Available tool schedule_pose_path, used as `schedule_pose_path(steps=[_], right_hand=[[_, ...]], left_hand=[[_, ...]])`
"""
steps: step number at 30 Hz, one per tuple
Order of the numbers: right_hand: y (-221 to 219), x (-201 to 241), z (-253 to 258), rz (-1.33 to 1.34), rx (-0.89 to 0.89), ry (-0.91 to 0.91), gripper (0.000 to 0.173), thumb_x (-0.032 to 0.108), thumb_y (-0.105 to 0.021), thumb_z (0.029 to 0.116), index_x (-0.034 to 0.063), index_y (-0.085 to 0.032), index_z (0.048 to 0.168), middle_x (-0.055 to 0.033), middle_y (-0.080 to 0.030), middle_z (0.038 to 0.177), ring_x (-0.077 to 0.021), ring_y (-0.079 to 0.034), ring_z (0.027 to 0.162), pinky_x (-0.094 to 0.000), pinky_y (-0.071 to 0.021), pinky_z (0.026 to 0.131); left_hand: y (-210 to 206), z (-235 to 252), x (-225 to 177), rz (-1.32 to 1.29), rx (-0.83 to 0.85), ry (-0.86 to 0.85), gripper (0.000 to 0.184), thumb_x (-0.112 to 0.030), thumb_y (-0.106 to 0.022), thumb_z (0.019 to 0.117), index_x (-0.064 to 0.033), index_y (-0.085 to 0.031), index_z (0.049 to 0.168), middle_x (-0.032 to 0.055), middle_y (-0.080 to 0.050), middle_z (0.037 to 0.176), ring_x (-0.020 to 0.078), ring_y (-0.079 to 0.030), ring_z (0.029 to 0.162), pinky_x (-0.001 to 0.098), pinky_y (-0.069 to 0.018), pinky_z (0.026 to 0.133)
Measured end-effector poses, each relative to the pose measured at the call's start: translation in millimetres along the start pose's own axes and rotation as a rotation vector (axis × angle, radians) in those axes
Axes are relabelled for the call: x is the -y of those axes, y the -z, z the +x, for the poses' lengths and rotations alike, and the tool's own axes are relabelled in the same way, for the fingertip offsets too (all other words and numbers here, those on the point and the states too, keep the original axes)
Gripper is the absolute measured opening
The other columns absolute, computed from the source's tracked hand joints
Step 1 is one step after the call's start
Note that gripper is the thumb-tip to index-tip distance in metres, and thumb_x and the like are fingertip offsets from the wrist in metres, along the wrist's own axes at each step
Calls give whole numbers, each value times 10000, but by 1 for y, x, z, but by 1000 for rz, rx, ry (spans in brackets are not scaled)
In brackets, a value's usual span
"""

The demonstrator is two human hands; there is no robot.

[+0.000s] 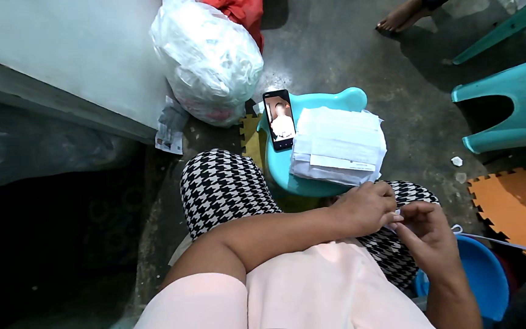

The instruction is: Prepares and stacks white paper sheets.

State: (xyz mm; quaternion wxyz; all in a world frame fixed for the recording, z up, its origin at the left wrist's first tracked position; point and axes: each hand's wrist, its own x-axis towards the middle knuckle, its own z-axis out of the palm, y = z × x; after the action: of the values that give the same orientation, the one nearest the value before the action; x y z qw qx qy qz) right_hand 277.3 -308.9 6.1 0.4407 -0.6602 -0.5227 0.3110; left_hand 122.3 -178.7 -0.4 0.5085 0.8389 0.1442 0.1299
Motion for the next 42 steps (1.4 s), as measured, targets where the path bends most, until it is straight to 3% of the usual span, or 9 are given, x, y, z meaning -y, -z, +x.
schedule_pose_path(steps=[4, 10, 17, 24, 28, 31, 37, 42], right_hand=[[0, 2, -1, 13, -3, -14, 313, 114, -682, 846, 119, -551, 1130, 82, -634, 943, -2, -632, 829, -178, -562, 745], [4, 1, 0, 111, 21, -7, 291, 172, -712, 883, 220, -580, 1139, 122, -653, 937, -5, -642, 829, -181, -564, 752], [9, -4, 1, 229, 17, -10, 252, 196, -708, 903, 259, -605, 1123, 131, -658, 915, -5, -637, 783, -180, -562, 711], [6, -1, 0, 143, 41, -13, 424, 186, -766, 813, 216, -546, 1174, 123, -649, 1024, -11, -645, 915, -196, -567, 815], [4, 3, 1, 94, 26, -14, 336, 168, -719, 864, 177, -543, 1151, 119, -654, 974, 6, -645, 876, -178, -563, 795], [6, 0, 2, 180, 24, -2, 271, 210, -708, 918, 225, -570, 1152, 131, -661, 960, 3, -647, 859, -179, -563, 785], [9, -4, 4, 252, -9, 14, 239, 198, -702, 917, 266, -612, 1127, 137, -658, 941, 4, -637, 832, -164, -553, 764], [11, -5, 4, 292, -28, -24, 240, 106, -611, 933, 256, -602, 1119, 132, -670, 965, -2, -656, 828, -178, -577, 741]], left_hand=[[1, 1, -2, 28, -6, -11, 376, -290, -556, 1053, 35, -716, 953, 199, -616, 1266, 357, -586, 1172, 490, -482, 987], [1, 2, -1, 35, -2, -12, 435, -345, -569, 1044, 45, -714, 916, 202, -622, 1260, 363, -585, 1167, 497, -477, 981], [1, 5, 1, 53, -2, -16, 465, -379, -562, 1043, 40, -716, 915, 190, -636, 1246, 353, -589, 1157, 501, -472, 963], [-1, 8, 0, 8, -27, -22, 455, -380, -586, 1030, 40, -721, 921, 193, -645, 1224, 355, -591, 1153, 516, -466, 961], [-3, 10, -1, -4, -41, -52, 446, -373, -601, 1022, 36, -730, 900, 196, -653, 1215, 360, -594, 1153, 519, -463, 969], [-1, 11, -2, 0, -26, -49, 451, -379, -604, 1020, 38, -728, 901, 196, -649, 1221, 357, -591, 1159, 517, -459, 977], [2, 12, -1, -30, 13, -41, 474, -410, -622, 1006, 40, -715, 889, 204, -642, 1217, 354, -588, 1164, 520, -452, 991], [0, 15, 1, -118, -24, -109, 286, -190, -689, 963, 87, -660, 901, 221, -648, 956, 314, -640, 939, 415, -517, 869]])
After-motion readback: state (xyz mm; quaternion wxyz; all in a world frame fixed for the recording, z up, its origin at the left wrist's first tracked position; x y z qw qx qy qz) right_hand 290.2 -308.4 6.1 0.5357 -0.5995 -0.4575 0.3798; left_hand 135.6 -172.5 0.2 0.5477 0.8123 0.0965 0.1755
